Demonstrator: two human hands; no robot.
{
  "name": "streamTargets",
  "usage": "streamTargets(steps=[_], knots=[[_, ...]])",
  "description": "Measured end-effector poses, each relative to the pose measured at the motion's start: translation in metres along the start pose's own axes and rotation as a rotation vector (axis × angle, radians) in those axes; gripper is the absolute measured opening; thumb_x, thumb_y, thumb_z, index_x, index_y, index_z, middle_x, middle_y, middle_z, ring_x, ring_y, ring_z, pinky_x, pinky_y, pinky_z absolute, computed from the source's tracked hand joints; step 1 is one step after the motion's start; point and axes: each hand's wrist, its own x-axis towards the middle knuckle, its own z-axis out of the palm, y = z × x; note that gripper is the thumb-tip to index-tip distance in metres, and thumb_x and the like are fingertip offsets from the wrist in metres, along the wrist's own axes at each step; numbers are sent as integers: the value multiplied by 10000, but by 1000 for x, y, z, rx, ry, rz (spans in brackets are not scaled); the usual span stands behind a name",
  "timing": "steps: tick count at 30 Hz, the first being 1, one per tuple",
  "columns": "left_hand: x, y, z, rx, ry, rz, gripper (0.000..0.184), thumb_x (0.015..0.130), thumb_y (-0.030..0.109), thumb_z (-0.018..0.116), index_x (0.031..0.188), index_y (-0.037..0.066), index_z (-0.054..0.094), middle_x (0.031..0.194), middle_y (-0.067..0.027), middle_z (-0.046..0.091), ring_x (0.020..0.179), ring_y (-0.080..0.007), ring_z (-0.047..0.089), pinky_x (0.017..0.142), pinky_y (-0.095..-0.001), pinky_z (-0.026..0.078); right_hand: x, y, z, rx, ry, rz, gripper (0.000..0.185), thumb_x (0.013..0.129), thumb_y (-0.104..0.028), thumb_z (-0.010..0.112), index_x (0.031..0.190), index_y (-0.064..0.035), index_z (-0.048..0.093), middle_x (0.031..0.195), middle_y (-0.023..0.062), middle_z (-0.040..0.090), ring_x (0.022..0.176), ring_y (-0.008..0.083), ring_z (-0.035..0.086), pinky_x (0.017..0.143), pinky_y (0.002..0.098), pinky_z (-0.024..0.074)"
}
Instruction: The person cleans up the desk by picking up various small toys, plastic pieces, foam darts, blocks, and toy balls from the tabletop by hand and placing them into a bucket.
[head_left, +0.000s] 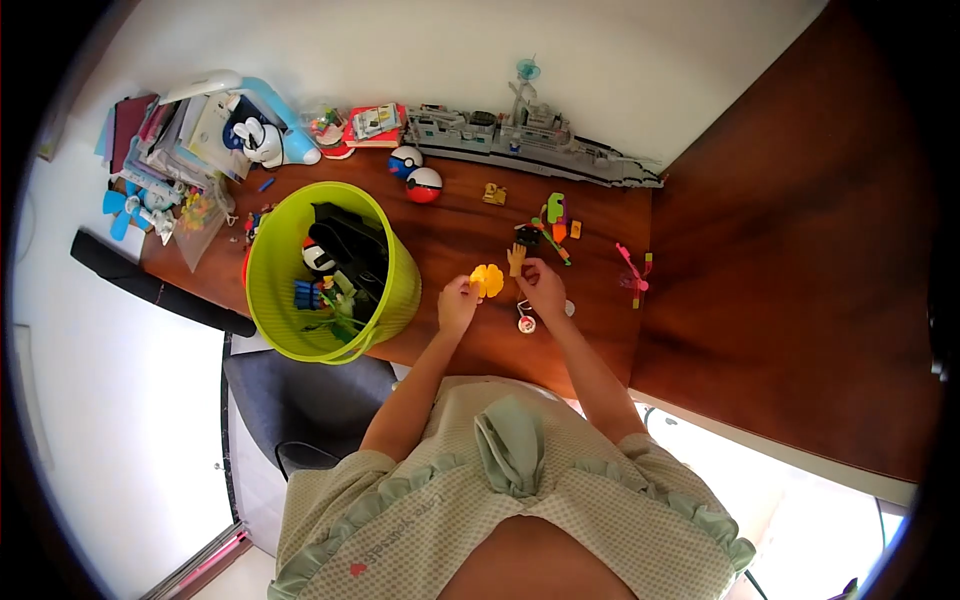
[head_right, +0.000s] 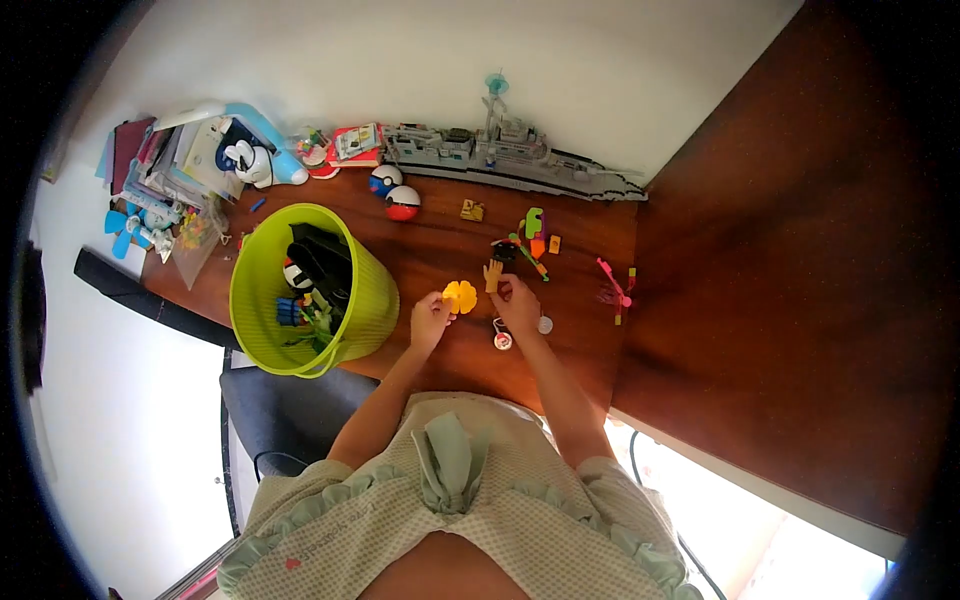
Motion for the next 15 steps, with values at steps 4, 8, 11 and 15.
streamTargets(steps=[4,8,11,15], knots=[[-2,7,-7,-16,5,-52,168,855,153,620,900,-9,628,717,-118,677,638,-181,688,576,-276,505,10,-10,14,-11,37,28,388,744,-257,735,1055,-96,569,805,63,624,727,224,622,660,341,496],[3,-4,-14,11,-50,4,167,834,147,635,864,-17,635,713,-124,681,649,-182,690,582,-279,505,18,-15,21,-198,42,60,377,735,-258,732,1039,-121,557,890,79,625,813,287,619,722,397,498],[1,2,-18,-30,-94,-2,155,852,140,632,855,-15,620,722,-80,663,643,-132,656,568,-237,499,19,-15,19,-220,-34,123,386,733,-255,727,1050,-130,546,964,102,640,886,323,624,771,420,504],[2,1,-22,-33,-134,30,145,868,133,629,848,-8,603,726,-55,644,638,-110,636,565,-217,500,17,-18,19,-225,6,159,367,700,-255,735,1007,-133,575,843,72,674,820,302,646,737,400,510]])
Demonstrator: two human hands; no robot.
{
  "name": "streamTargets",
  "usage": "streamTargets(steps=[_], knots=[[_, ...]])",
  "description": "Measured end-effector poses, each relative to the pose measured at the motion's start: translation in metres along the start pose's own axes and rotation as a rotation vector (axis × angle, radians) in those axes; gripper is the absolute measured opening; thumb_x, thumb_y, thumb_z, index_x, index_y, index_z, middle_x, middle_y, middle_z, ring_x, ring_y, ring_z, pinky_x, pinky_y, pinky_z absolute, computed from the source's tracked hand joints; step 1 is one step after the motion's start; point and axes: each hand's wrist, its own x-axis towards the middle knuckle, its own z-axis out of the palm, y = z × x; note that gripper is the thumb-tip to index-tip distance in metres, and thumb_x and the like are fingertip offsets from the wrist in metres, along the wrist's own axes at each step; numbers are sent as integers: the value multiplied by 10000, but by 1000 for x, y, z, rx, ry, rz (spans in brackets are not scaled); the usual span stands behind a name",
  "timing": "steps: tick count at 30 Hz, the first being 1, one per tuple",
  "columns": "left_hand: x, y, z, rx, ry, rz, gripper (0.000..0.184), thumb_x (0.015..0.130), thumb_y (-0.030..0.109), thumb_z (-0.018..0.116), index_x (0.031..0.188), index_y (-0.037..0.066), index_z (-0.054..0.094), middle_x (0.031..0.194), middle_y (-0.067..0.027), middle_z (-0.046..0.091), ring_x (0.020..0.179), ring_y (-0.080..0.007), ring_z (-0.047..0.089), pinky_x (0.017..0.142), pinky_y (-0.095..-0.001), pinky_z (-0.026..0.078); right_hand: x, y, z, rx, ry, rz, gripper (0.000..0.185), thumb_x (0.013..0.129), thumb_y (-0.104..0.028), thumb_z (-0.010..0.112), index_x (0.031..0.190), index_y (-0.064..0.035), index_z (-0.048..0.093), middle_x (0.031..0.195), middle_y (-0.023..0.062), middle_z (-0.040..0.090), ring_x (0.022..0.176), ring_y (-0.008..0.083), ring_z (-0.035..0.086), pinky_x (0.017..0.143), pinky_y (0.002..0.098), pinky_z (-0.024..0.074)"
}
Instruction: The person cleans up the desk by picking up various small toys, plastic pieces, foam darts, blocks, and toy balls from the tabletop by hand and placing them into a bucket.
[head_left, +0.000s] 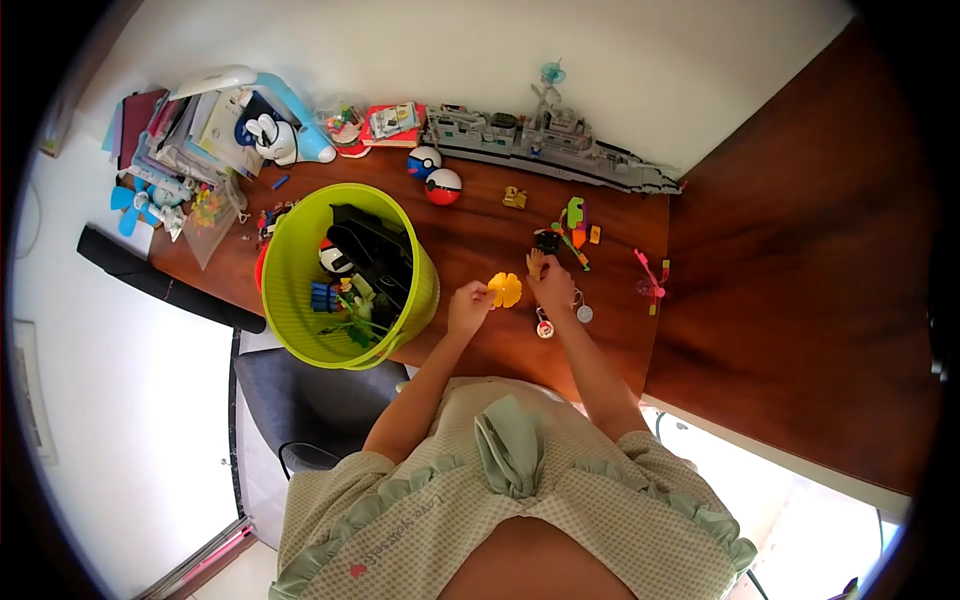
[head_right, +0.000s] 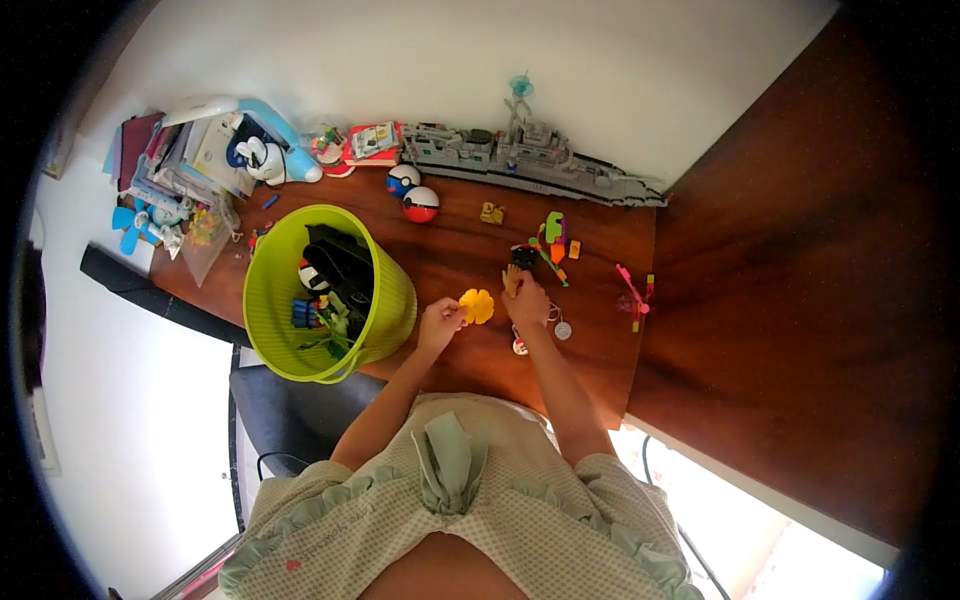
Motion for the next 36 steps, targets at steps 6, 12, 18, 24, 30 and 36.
streamTargets(steps=[6,12,18,24,30,36], knots=[[-10,10,-2,-69,-51,43,157,886,141,627,874,-13,598,755,-54,642,653,-108,633,582,-214,508,-18,4,-8,75,-33,19,361,692,-243,726,993,-110,577,870,65,679,826,264,655,751,370,510],[-26,45,-7,-183,-12,67,146,846,110,633,852,-35,616,702,-69,655,614,-121,638,572,-236,487,-43,-8,-22,196,-31,2,341,725,-262,730,983,-104,572,918,60,675,859,252,653,752,365,512],[-43,93,-15,-144,-25,173,165,842,115,646,883,-43,628,741,-94,676,660,-135,666,611,-256,520,-53,-30,-36,440,4,-172,286,742,-118,732,983,-61,588,877,49,680,810,160,664,716,279,518],[-66,157,-28,2,21,294,148,826,102,668,888,-30,641,776,-110,689,668,-160,676,628,-252,524,-69,-72,-78,567,16,-269,297,720,-48,740,979,-47,594,863,47,680,789,131,659,706,261,522],[-85,193,-59,-23,113,323,127,818,80,683,873,-28,645,775,-93,687,676,-124,663,636,-236,519,-76,-97,-103,645,-70,-359,300,720,-30,732,984,-46,592,866,24,663,782,106,634,712,248,510],[-98,199,-129,-10,380,406,98,815,42,687,883,-23,659,749,-55,677,654,-68,617,620,-204,485,-89,-139,-119,633,-138,-512,274,726,-35,726,968,-50,598,869,21,656,793,111,631,758,249,498]])
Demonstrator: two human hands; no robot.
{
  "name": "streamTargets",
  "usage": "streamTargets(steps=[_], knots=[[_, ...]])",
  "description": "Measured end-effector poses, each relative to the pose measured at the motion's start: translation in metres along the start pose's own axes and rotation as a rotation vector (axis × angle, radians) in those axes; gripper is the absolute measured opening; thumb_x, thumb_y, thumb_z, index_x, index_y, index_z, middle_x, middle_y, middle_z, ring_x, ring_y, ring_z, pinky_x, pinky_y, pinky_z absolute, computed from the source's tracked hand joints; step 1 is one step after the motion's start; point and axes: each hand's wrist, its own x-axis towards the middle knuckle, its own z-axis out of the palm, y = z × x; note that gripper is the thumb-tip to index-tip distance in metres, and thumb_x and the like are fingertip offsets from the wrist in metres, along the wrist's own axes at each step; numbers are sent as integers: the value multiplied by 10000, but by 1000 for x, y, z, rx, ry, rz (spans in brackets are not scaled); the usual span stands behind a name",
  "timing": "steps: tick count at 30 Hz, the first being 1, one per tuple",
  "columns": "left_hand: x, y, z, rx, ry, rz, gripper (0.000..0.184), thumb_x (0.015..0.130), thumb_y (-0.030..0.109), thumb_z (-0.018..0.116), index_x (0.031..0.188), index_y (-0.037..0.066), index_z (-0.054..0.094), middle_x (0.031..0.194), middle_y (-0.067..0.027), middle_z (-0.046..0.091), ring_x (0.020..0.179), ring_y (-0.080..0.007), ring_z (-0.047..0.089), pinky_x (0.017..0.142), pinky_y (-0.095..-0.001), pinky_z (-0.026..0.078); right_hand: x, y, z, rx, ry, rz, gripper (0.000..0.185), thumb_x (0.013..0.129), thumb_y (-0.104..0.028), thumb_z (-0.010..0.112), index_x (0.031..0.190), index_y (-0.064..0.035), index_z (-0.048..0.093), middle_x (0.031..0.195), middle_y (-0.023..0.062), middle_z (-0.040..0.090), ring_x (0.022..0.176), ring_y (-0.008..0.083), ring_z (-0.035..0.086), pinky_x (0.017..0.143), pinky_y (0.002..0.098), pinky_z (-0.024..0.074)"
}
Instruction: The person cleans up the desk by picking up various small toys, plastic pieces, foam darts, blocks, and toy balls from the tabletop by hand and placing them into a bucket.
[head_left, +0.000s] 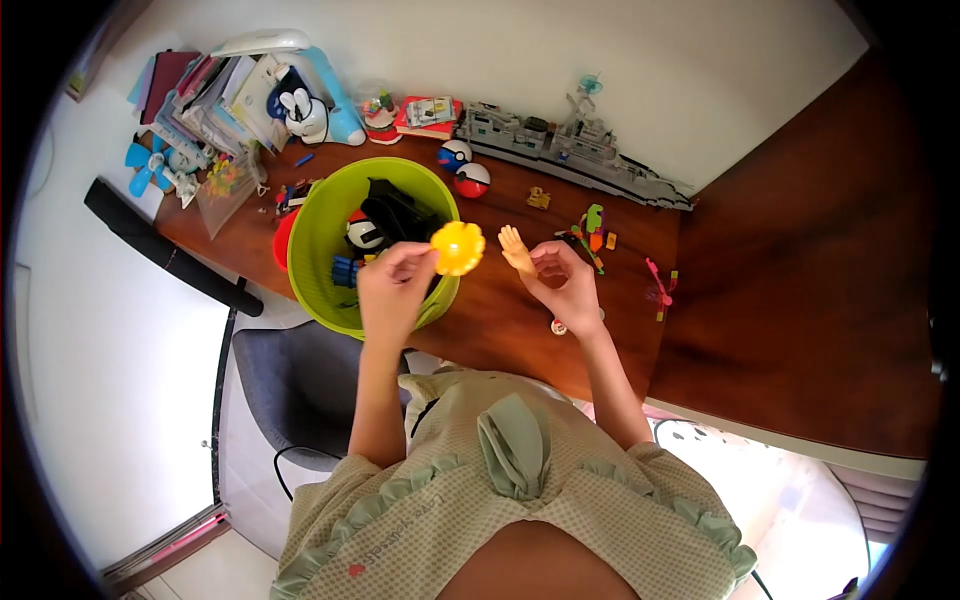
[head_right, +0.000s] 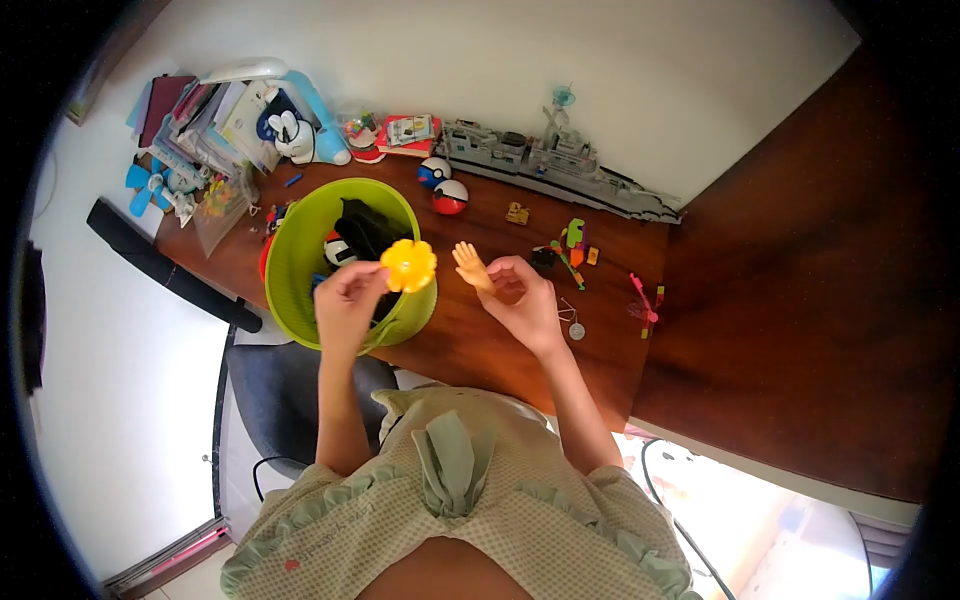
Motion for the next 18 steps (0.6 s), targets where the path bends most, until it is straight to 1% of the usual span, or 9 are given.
streamTargets(steps=[3,8,11,12,15,18], knots=[[6,-9,-32,93,132,-26,99,814,46,689,879,-26,670,703,-40,664,650,-58,611,613,-199,475,9,-13,11,3,-45,-18,245,724,-28,720,937,-44,602,872,29,665,806,119,644,770,257,503],[6,-22,-62,216,206,-67,96,809,62,685,858,-19,668,673,-33,655,589,-56,587,563,-203,453,23,-35,31,17,-113,-15,233,712,-19,712,915,-29,598,875,49,674,806,138,659,759,274,521],[4,-24,-71,216,200,-85,91,799,63,684,831,-18,658,655,-39,648,562,-62,576,545,-207,445,32,-45,43,-131,-114,-148,253,690,-12,709,917,-26,597,863,74,667,781,176,661,732,276,530],[5,-24,-72,199,194,-93,89,789,60,687,804,-18,648,647,-44,646,556,-73,580,545,-213,451,34,-47,48,-156,-118,-165,256,685,-11,708,916,-30,599,859,79,663,772,187,658,726,280,530],[10,-26,-75,220,167,-78,86,784,61,690,792,-13,645,641,-49,644,554,-83,588,547,-220,461,45,-52,61,-225,-117,-222,261,673,-9,704,912,-43,606,846,87,652,751,215,648,707,294,531],[20,-22,-71,242,99,-70,101,772,71,699,759,-3,631,632,-57,646,560,-112,622,552,-233,476,51,-55,74,-278,-102,-266,253,673,-9,703,905,-54,613,836,86,644,754,231,636,687,317,527]])
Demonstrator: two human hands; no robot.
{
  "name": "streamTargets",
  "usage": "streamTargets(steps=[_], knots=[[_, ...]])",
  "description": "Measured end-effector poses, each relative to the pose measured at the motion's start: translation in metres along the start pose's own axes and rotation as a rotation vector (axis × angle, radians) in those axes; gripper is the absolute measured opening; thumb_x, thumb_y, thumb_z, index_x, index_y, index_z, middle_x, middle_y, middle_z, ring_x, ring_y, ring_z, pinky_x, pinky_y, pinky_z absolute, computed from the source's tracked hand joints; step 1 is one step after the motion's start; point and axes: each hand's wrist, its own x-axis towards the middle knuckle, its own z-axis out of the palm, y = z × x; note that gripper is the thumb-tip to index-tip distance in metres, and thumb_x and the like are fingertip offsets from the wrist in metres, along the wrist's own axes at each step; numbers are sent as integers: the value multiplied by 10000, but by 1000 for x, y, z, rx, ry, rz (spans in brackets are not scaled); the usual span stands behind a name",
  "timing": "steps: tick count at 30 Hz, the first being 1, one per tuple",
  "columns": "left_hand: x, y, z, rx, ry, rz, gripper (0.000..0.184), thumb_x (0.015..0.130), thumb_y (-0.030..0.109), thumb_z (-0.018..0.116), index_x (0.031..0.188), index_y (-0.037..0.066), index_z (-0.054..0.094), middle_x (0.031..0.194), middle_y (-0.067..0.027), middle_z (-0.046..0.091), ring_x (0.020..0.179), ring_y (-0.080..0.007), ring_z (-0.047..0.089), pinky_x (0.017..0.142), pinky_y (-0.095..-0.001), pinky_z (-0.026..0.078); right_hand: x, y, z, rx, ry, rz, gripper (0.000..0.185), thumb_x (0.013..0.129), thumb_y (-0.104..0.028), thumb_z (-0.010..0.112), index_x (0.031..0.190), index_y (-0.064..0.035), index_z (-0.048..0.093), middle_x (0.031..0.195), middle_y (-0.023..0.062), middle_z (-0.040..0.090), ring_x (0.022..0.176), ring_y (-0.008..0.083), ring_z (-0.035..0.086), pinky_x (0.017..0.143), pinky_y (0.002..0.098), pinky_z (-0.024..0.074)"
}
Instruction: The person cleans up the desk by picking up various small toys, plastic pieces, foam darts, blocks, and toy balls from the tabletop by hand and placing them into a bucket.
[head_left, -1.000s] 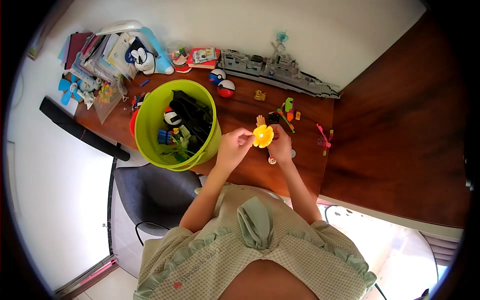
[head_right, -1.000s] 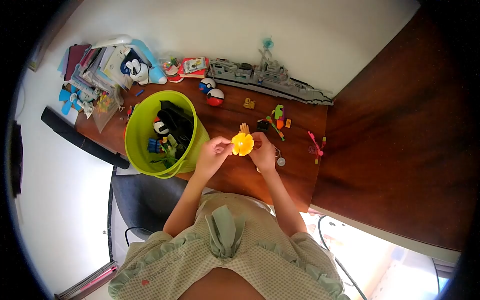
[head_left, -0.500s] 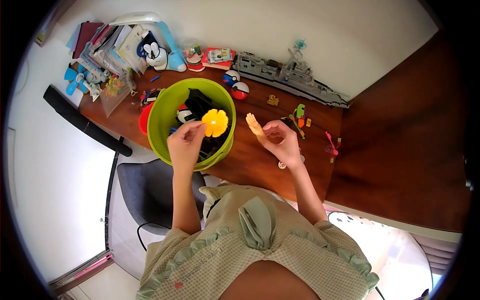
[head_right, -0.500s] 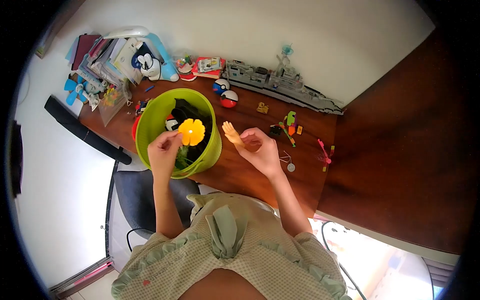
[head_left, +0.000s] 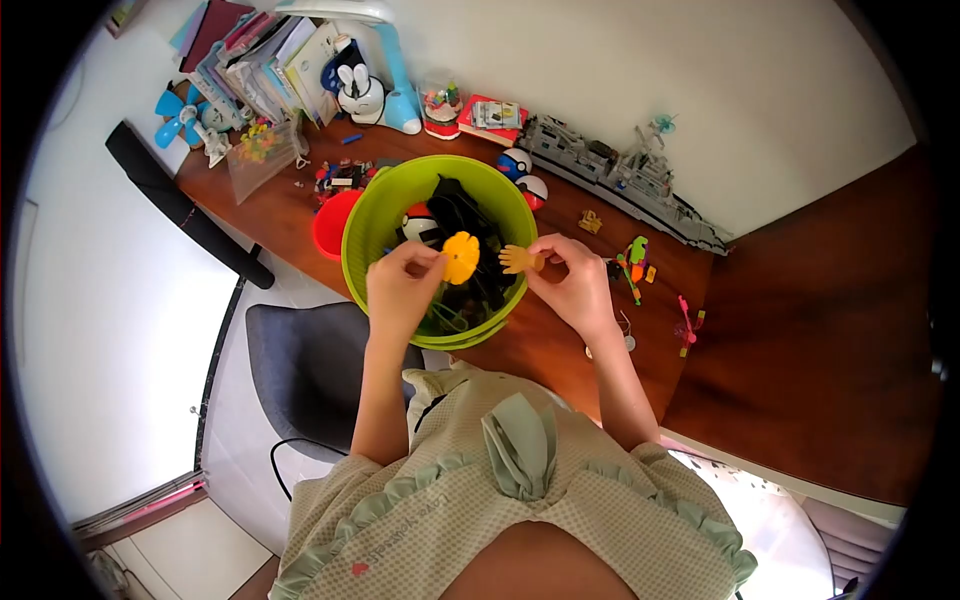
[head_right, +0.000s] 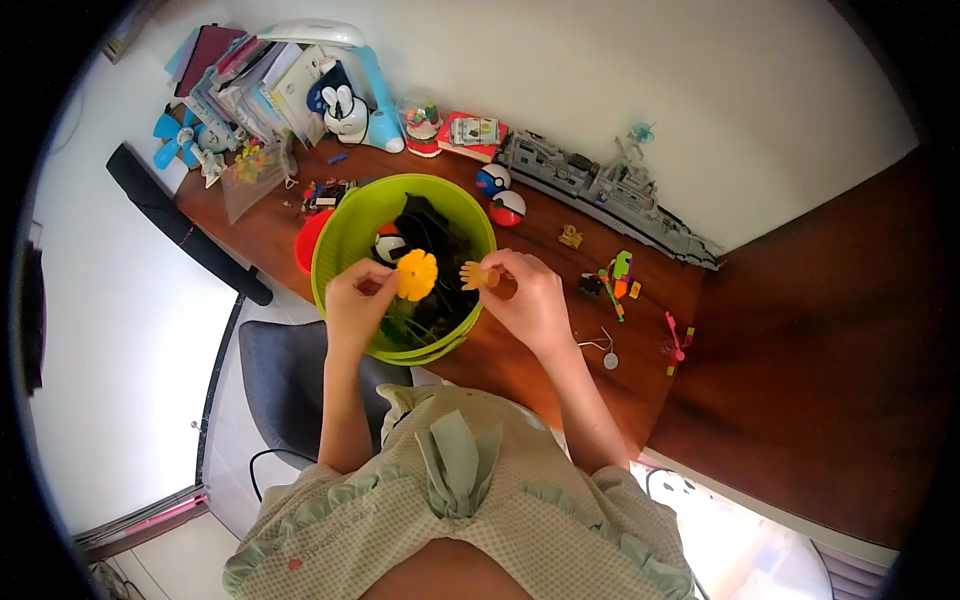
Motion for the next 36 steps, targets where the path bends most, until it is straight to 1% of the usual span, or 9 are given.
streamTargets(steps=[5,9,13,16,20,22,28,31,36], knots=[[18,0,8,35,-101,67,139,755,102,708,724,7,611,622,-78,637,555,-165,636,564,-253,489,12,-11,10,-61,-7,-35,240,677,0,698,896,-58,617,837,87,636,780,257,620,670,343,517],[28,-9,19,-48,-170,84,129,781,120,699,809,13,633,716,-109,675,624,-199,675,587,-265,505,18,-7,19,-107,-12,-53,225,685,3,695,888,-60,622,856,76,639,790,270,614,695,359,512],[29,1,14,69,-317,38,178,817,188,675,874,22,647,788,-122,691,677,-235,685,614,-283,510,17,2,28,-156,-2,-71,205,705,-1,698,892,-58,635,887,69,648,798,258,627,679,337,509],[29,-8,12,80,-348,22,176,844,165,653,931,12,647,803,-107,690,693,-191,687,627,-261,503,15,2,31,-162,27,-53,196,711,-2,688,892,-59,638,912,75,652,841,274,626,721,352,512],[29,-11,9,46,-368,41,155,849,147,638,927,13,648,813,-107,692,697,-189,687,629,-258,509,11,-1,29,-151,40,22,185,719,-3,677,891,-61,644,925,80,657,877,289,623,757,363,515],[29,-13,11,-24,-362,35,152,844,173,642,913,38,656,821,-112,692,682,-218,685,610,-273,511,9,-2,30,-158,70,30,169,722,0,674,879,-57,649,910,80,660,866,284,626,748,360,517],[18,12,12,-174,-395,30,129,876,128,612,924,12,644,809,-84,688,656,-156,676,604,-235,514,-2,-9,23,-108,165,37,147,725,15,662,857,-50,664,876,77,665,805,268,638,694,345,523],[11,22,16,-256,-471,6,141,917,89,564,983,-23,619,840,-86,679,713,-124,663,653,-217,517,-13,-12,16,-71,204,48,147,733,35,643,858,-40,663,874,82,665,782,256,644,652,328,531],[-2,33,34,-362,-480,-8,113,908,81,569,955,-4,628,797,-82,675,702,-136,666,621,-224,512,-38,-9,-5,-3,219,136,147,765,59,610,877,-21,661,877,91,661,766,221,648,599,292,547]])
